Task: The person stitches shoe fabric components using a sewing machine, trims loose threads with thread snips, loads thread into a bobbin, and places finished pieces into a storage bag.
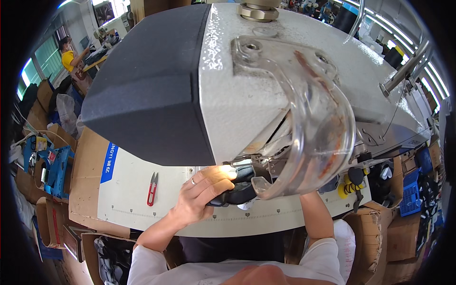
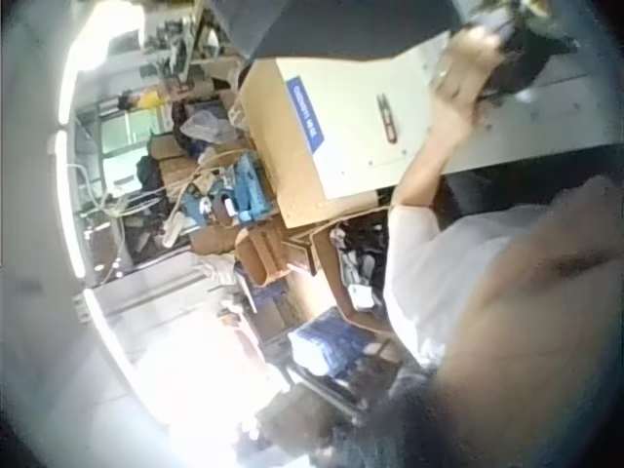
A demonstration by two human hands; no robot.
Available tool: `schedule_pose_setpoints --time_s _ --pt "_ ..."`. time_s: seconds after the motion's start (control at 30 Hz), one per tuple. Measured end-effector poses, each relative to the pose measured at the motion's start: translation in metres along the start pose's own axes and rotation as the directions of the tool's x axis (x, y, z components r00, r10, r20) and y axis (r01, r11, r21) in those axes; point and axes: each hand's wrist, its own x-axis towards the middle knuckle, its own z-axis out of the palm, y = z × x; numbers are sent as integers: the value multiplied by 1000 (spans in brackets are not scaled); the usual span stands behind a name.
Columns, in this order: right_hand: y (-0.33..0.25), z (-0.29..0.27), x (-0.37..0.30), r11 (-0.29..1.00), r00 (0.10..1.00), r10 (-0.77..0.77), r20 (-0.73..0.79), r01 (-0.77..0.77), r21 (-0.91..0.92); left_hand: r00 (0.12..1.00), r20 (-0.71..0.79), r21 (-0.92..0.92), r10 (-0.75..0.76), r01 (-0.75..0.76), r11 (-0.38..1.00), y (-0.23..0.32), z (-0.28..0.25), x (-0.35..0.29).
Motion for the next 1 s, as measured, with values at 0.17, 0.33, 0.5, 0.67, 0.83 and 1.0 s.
schedule_pose_setpoints --time_s 0.17,0.33,0.5,0.67,0.83,1.0 --pt "50 23 10 967 989 -123 -85 100 -234 1000 -29 35 13 -12 999 -6 5 0" --pt "37 23 21 962 976 -180 -120 149 -230 998 -48 65 39 -36 997 -9 7 -2" --pt "-10 0 -10 989 981 -150 -124 150 -8 999 18 61 -33 32 998 -9 2 -3" --pt "-52 -42 -7 966 985 -111 -131 138 217 999 -25 21 -47 48 999 -5 6 5" --pt "-113 -58 -27 893 986 -70 -149 129 431 988 -138 6 -63 64 998 -6 11 10" --pt "-131 -50 -24 884 919 -215 -330 327 335 974 -203 2 -97 99 995 1 15 13"
